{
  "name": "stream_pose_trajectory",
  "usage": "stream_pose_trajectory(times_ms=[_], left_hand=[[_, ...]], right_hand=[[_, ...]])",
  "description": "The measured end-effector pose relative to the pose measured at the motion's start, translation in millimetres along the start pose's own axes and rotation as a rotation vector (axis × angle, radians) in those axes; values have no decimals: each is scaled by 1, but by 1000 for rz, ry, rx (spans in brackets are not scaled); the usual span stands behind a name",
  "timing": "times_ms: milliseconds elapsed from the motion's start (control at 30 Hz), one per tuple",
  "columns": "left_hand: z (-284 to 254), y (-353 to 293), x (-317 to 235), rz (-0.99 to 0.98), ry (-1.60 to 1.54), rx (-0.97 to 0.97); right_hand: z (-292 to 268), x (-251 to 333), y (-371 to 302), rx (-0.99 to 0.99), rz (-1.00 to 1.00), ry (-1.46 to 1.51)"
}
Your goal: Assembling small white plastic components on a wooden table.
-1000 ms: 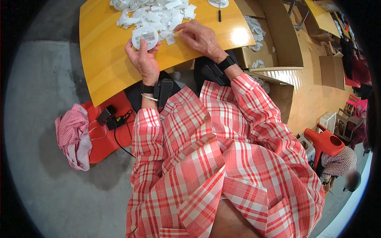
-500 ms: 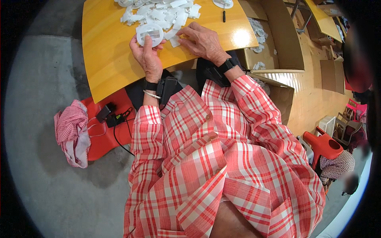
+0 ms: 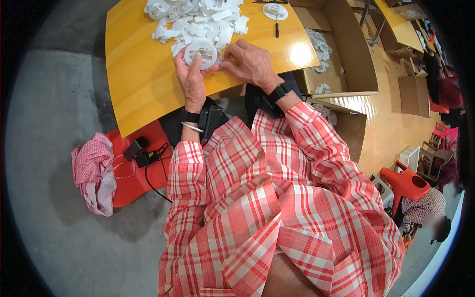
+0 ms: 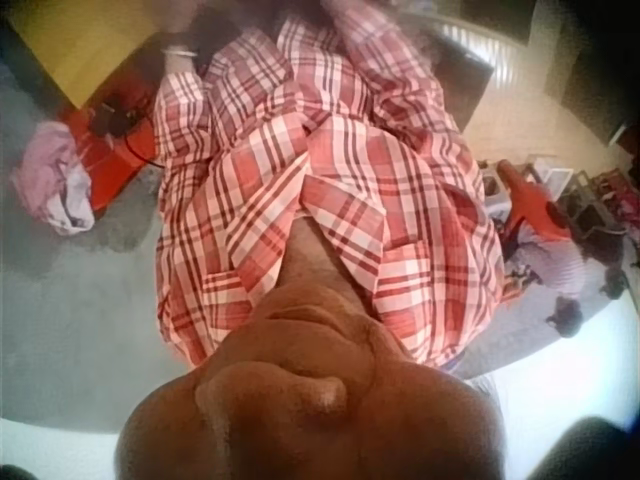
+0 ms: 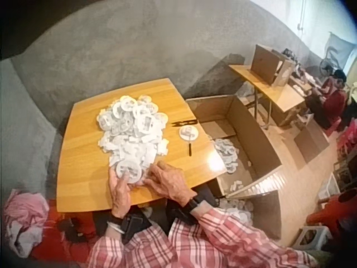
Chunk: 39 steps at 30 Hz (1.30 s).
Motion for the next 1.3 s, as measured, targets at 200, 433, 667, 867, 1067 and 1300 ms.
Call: stream_pose_trajectory(times_ms=[200, 433, 667, 867, 1067, 1300], left_hand=[[-5, 4, -6, 53, -32, -16], [-11, 6, -7, 97, -16, -45], [-7, 5, -13, 129, -37, -42], [-9, 6, -14, 130, -30, -36], [-10, 8, -15, 87, -94, 21], [-7, 5, -16, 86, -78, -20]], right_hand=[[-4, 8, 7, -10, 61, -179], [3, -3, 2, 50, 30, 2], [2, -8, 4, 32, 31, 160], [-6, 11, 0, 53, -164, -10], [-6, 14, -3, 49, -199, 19], [-9, 16, -4, -3, -165, 107]])
Point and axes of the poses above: each hand's wrist, its own y-axis towards the middle knuckle, its own z-axis out of the palm, x = y × z, the point moved 6 cm from there along y, towards the middle knuckle, and after that the axes turned 13 degrees about -y, right-handed, at the moved point
